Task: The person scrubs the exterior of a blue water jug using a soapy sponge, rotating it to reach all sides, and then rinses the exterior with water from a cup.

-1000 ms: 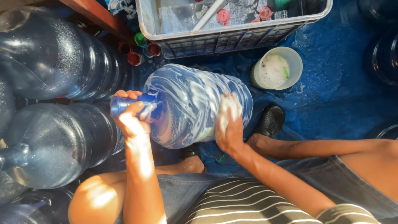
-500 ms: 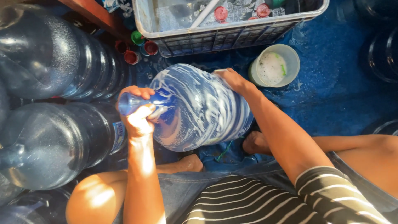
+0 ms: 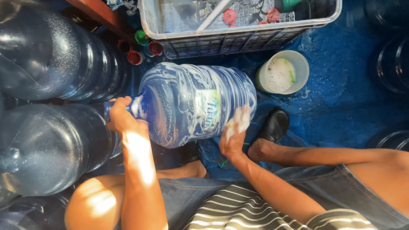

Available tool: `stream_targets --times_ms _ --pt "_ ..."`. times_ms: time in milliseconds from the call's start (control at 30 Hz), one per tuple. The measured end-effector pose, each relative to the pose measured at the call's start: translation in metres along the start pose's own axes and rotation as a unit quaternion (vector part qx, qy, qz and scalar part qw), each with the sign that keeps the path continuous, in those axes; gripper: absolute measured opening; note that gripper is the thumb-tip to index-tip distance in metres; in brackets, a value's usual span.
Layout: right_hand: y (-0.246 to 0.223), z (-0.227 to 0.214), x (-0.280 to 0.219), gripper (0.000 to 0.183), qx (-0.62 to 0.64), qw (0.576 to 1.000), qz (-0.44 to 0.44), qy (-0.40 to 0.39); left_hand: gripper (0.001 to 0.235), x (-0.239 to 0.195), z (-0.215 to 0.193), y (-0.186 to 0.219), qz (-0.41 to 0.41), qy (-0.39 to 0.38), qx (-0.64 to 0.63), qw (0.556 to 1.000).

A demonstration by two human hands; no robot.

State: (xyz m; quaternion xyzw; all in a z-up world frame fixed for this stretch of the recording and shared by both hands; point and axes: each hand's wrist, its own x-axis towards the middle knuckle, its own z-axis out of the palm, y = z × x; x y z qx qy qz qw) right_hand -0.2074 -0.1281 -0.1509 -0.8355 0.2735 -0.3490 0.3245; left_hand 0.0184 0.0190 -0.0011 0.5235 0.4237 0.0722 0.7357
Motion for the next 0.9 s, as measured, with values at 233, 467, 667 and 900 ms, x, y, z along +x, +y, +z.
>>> stream_targets --times_ms 233,467,667,900 --pt "0.085 0.02 0.143 0.039 0.086 0.956 0.141 -0.241 0.039 0.002 -0.019 -0.021 0.098 -0.278 -0.022 0.955" --pt "0.024 0.088 0.152 0.039 -0.178 0.895 0.225 -0.343 0.045 -0.004 -0.023 -0.036 0.151 -0.51 -0.041 0.846" --pt "-0.13 -0.028 0.234 0.041 0.259 0.863 0.212 -0.378 0.045 -0.009 -0.016 -0.018 0.182 -0.638 -0.075 0.744" --pt "-0.127 -0.064 0.184 0.033 0.003 0.954 -0.248 -0.168 0.056 -0.068 0.001 -0.015 0.294 -0.567 0.053 0.768"
